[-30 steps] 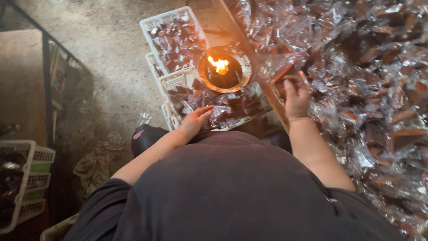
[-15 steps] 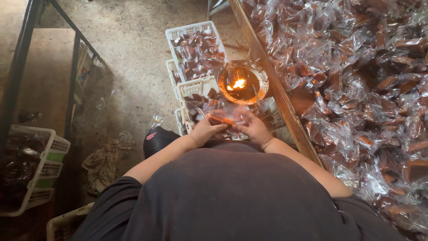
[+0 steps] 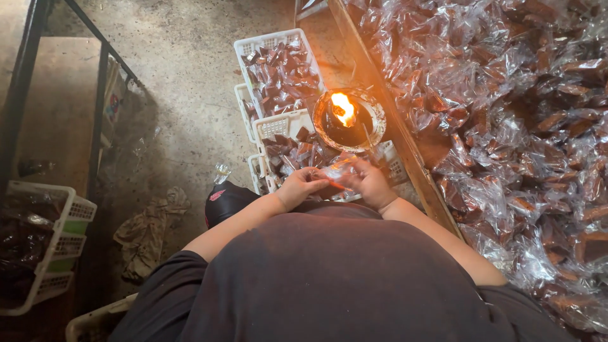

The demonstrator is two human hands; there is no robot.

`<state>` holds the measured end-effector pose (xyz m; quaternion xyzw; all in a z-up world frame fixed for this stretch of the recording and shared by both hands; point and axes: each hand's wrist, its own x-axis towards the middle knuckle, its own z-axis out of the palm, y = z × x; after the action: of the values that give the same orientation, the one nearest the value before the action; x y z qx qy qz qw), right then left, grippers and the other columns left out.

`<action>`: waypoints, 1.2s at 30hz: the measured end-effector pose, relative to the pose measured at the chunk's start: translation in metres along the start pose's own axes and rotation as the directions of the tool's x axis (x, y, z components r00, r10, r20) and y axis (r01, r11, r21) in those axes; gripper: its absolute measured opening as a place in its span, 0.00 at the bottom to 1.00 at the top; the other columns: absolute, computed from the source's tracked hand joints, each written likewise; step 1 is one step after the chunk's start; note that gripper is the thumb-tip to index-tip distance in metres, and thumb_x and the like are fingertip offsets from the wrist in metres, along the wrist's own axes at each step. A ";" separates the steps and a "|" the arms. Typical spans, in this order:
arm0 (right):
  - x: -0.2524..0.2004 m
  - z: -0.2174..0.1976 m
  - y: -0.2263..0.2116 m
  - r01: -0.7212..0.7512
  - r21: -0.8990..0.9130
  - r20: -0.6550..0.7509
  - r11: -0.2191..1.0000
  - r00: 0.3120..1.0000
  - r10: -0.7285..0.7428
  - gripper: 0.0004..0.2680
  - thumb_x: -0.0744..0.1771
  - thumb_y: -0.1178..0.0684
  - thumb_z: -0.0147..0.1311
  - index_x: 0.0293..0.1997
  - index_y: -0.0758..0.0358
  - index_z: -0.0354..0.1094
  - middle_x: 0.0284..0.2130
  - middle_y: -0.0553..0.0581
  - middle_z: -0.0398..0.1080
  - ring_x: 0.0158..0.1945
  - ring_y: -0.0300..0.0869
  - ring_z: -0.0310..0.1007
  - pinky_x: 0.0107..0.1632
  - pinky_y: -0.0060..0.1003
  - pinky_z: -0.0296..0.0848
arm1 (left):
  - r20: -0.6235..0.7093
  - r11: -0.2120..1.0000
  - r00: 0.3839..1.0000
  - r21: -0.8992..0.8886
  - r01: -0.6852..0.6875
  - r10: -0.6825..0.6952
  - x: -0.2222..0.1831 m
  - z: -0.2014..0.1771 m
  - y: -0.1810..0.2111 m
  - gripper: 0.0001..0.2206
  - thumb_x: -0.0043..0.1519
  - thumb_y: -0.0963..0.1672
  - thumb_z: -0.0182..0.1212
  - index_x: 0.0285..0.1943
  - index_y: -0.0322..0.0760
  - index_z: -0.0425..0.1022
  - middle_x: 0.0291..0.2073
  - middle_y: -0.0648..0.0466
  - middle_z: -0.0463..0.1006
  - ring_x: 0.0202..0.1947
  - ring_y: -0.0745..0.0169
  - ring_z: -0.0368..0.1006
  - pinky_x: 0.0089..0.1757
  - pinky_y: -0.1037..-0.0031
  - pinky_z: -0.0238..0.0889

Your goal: Sealing small plastic bags containing baked goods using a flame and organizing them into trays.

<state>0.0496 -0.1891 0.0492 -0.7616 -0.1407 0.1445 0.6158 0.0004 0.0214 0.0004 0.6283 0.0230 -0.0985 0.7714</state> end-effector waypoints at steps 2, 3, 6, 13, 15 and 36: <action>0.010 -0.012 0.039 -0.005 -0.206 -0.032 0.979 1.000 -0.002 0.10 0.62 0.51 0.70 0.44 0.53 0.77 0.32 0.48 0.76 0.35 0.34 0.74 0.43 0.31 0.76 | -0.082 1.000 0.997 -0.019 0.011 -0.012 -0.007 -0.004 0.010 0.10 0.54 0.44 0.78 0.42 0.40 0.85 0.30 0.53 0.83 0.32 0.72 0.74 0.36 0.77 0.74; 0.014 -0.017 0.058 -0.013 -0.400 -0.067 0.917 0.998 -0.014 0.06 0.61 0.47 0.71 0.34 0.51 0.81 0.30 0.49 0.76 0.33 0.37 0.74 0.41 0.32 0.73 | -0.158 0.999 0.987 -0.033 0.021 -0.026 -0.011 -0.006 0.015 0.11 0.53 0.44 0.79 0.42 0.39 0.85 0.30 0.52 0.83 0.33 0.72 0.73 0.37 0.75 0.73; 0.016 -0.013 0.054 -0.097 -0.381 -0.162 0.919 0.986 0.037 0.05 0.64 0.49 0.68 0.36 0.54 0.80 0.34 0.48 0.77 0.37 0.37 0.78 0.43 0.32 0.75 | -0.236 0.993 0.971 0.107 0.051 -0.024 -0.006 -0.015 0.021 0.11 0.53 0.48 0.79 0.42 0.48 0.87 0.30 0.56 0.84 0.31 0.74 0.76 0.34 0.78 0.73; 0.019 0.020 -0.004 -0.387 0.330 0.197 0.861 0.920 0.338 0.03 0.68 0.58 0.58 0.44 0.63 0.69 0.33 0.60 0.77 0.34 0.49 0.82 0.25 0.39 0.80 | 0.293 0.730 0.950 0.626 -0.274 0.105 0.005 -0.020 0.013 0.39 0.48 0.54 0.78 0.69 0.43 0.68 0.52 0.42 0.80 0.58 0.38 0.72 0.59 0.51 0.64; 0.008 0.031 -0.057 -0.134 0.571 -0.118 0.810 0.963 0.243 0.05 0.72 0.52 0.52 0.39 0.56 0.68 0.35 0.53 0.75 0.41 0.42 0.80 0.49 0.39 0.81 | 0.233 0.719 0.973 0.678 -0.152 -0.013 0.005 -0.022 0.017 0.22 0.60 0.56 0.65 0.52 0.39 0.72 0.41 0.41 0.81 0.49 0.37 0.76 0.49 0.52 0.68; 0.032 0.015 -0.042 -0.342 -0.508 -0.245 0.791 0.937 0.248 0.11 0.69 0.39 0.54 0.45 0.48 0.81 0.43 0.50 0.80 0.54 0.44 0.76 0.55 0.40 0.73 | -0.183 0.905 0.895 0.216 -0.368 0.407 0.011 -0.047 -0.012 0.20 0.73 0.48 0.50 0.76 0.50 0.64 0.66 0.44 0.71 0.70 0.43 0.61 0.65 0.52 0.54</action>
<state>0.0723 -0.1550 0.0855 -0.9263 -0.0034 0.1295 0.3537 0.0134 0.0639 -0.0225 0.6927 -0.0250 0.1274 0.7094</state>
